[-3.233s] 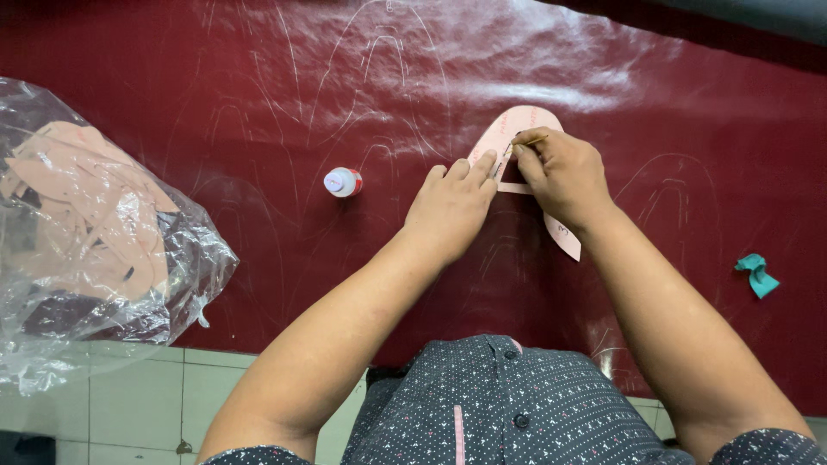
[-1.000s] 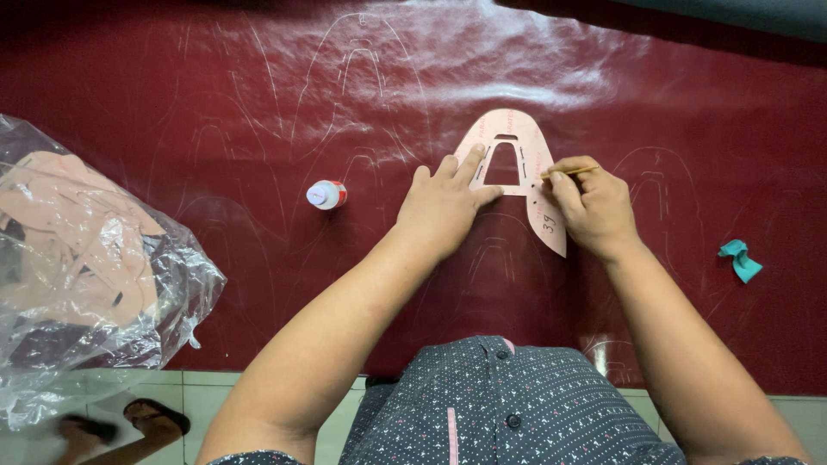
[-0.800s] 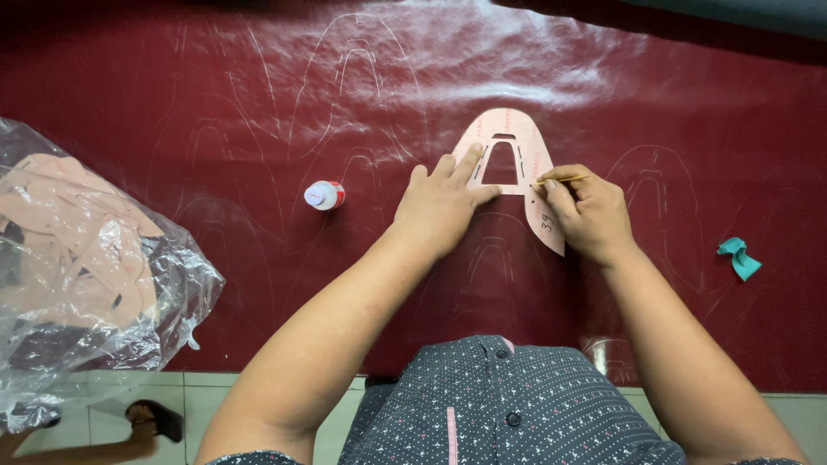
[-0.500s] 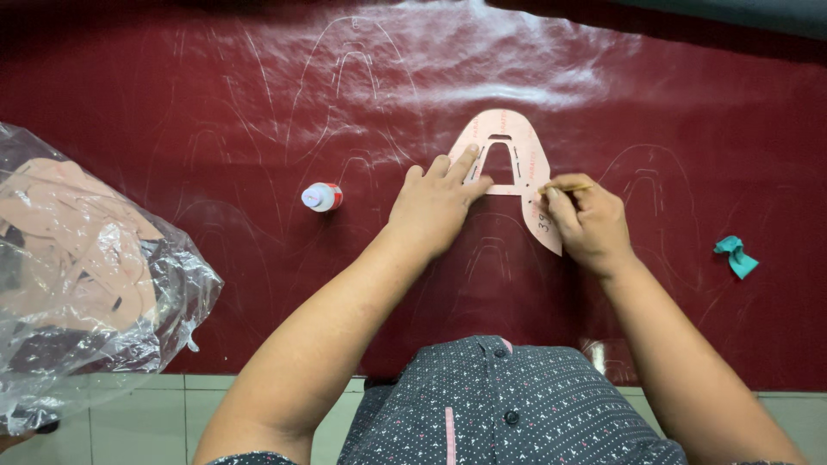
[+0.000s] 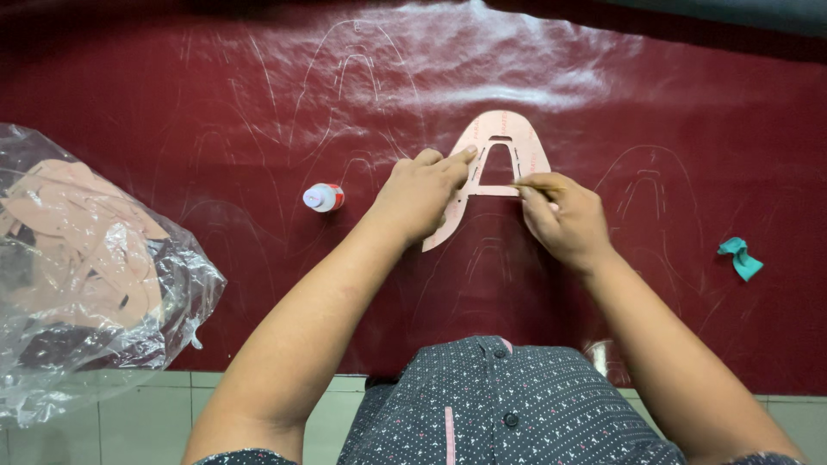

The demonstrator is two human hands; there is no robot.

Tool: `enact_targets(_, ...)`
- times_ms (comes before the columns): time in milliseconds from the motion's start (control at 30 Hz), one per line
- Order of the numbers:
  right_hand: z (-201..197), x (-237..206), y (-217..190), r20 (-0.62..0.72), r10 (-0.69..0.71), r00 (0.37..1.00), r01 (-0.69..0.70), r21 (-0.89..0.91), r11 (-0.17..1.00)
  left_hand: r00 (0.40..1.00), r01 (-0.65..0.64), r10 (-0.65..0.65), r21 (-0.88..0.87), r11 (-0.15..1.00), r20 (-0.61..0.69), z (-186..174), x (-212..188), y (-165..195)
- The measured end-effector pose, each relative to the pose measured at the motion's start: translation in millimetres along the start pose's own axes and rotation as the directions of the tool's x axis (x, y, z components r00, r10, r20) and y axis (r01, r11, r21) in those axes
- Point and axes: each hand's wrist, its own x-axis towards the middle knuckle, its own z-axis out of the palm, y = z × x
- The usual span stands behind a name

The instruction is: The person takes pink shoe pattern pieces out of a plastic bag and lays them on the work table. They hold a pattern piece in place and trace along its inner edge with a small marking tool, then rub chalk marks on the table with a small eraser and place another pattern piece to trace.

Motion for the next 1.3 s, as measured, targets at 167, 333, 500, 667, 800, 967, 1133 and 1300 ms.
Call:
enact_targets(167, 32, 22, -8, 0.131, 0.003, 0.991, -0.03, 0.207, 0.978, 0.999, -0.033, 0.033, 0.018, 0.999, 0.04, -1, -1, -5)
enact_targets(333, 43, 25, -14, 0.079, -0.157, 0.984, 0.157, 0.011, 0.988, 0.999, -0.05, 0.05, 0.013, 0.999, 0.012, 3, -1, -10)
enact_targets(500, 44, 24, -15, 0.074, -0.298, 0.952, 0.301, -0.034, 0.953, 0.999, -0.049, 0.048, 0.021, 0.999, 0.005, 6, 0, -10)
enact_targets(667, 43, 19, -12, 0.148, -0.178, 0.973, 0.171, 0.058, 0.984, 0.999, -0.039, 0.038, 0.025, 0.999, 0.032, 4, 0, -10)
enact_targets(800, 45, 11, -15, 0.158, -0.212, 0.964, 0.213, 0.01, 0.977, 0.999, -0.036, 0.036, 0.003, 0.999, 0.023, 4, 0, -10)
enact_targets(967, 40, 16, -13, 0.209, -0.165, 0.964, 0.149, 0.09, 0.985, 1.0, -0.027, 0.027, -0.017, 0.999, 0.014, 2, -2, -8)
enact_targets(1133, 6, 24, 5, -0.085, 0.112, 0.99, -0.072, 0.377, 0.923, 1.0, -0.02, 0.02, -0.057, 0.998, 0.0, 1, -7, -2)
enact_targets(1300, -27, 9, 26, -0.168, 0.268, 0.949, -0.16, 0.476, 0.865, 0.991, -0.069, 0.062, -0.054, 0.996, -0.117, 5, -30, 11)
